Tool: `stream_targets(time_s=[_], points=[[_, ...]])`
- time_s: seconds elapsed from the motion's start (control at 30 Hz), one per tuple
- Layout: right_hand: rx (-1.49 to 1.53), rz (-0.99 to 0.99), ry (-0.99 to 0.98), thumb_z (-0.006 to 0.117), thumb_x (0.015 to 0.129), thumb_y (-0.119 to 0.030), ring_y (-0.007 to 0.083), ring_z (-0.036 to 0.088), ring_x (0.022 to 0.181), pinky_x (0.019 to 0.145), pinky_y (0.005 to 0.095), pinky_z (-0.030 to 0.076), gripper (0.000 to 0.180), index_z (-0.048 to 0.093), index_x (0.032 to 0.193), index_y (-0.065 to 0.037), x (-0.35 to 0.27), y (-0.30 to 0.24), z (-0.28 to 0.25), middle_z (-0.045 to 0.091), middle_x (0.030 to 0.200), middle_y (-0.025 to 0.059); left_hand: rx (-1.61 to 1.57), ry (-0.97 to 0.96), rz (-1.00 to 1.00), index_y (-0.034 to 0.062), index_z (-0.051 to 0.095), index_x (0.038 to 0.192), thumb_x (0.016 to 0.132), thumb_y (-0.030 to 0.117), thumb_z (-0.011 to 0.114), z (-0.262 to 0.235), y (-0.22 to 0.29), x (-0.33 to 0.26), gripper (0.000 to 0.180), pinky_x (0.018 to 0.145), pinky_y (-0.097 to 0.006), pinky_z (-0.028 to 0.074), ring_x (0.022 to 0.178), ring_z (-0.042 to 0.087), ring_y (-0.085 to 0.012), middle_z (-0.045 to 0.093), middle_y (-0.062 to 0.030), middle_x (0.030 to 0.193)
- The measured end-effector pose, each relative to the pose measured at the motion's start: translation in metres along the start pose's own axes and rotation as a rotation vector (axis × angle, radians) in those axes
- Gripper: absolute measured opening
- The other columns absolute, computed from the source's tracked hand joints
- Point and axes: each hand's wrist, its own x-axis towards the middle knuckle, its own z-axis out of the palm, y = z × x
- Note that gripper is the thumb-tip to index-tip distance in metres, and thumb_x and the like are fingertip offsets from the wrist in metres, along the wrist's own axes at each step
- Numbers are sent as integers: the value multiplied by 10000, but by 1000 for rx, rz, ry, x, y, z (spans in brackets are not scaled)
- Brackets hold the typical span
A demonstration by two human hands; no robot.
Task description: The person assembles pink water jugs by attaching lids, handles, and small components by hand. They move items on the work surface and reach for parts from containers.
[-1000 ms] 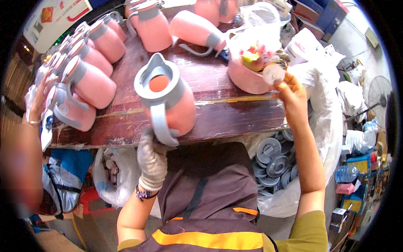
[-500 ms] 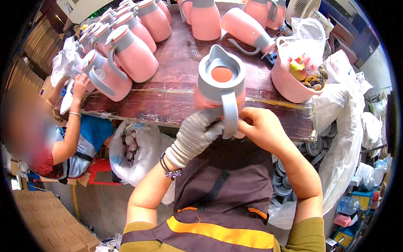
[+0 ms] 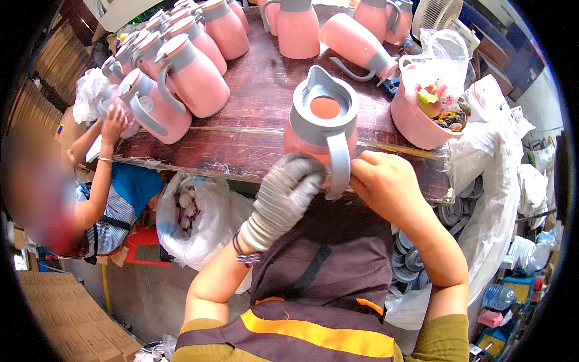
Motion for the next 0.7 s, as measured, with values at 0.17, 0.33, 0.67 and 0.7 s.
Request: stream_targets(time_s=[0.17,0.33,0.67,0.7], points=[[873,524,-191,660,885,-239,103,511,543,498,259,397,204,657,818,-46,-19,16,-13,560,613,22,-1209,-55,-261,49,616,1015,930,281,580,-4,0,-11,250,795,-383,479,878,613,-183,641,-50,925],[1896,780,-282,630,917,-215,20,388,446,399,173,283,178,647,922,-38,-36,13,-3,538,607,-39,-1375,-264,-125,23,604,1052,918,319,574,-3,-4,-12,326,760,-383,468,827,597,-191,618,-82,856],[1379,672,382,606,933,-103,87,632,638,523,185,483,102,543,938,-22,-44,-66,5,659,777,63,-461,-246,-362,67,444,1404,850,75,700,-13,53,-24,611,636,-185,461,746,552,-37,641,-43,1037],[1299,634,405,616,920,-80,101,630,640,532,202,488,90,557,943,-15,-47,-69,10,654,777,71,-386,-215,-55,54,460,1382,832,93,727,-6,37,-24,613,765,-221,477,879,570,-73,627,-49,1105]])
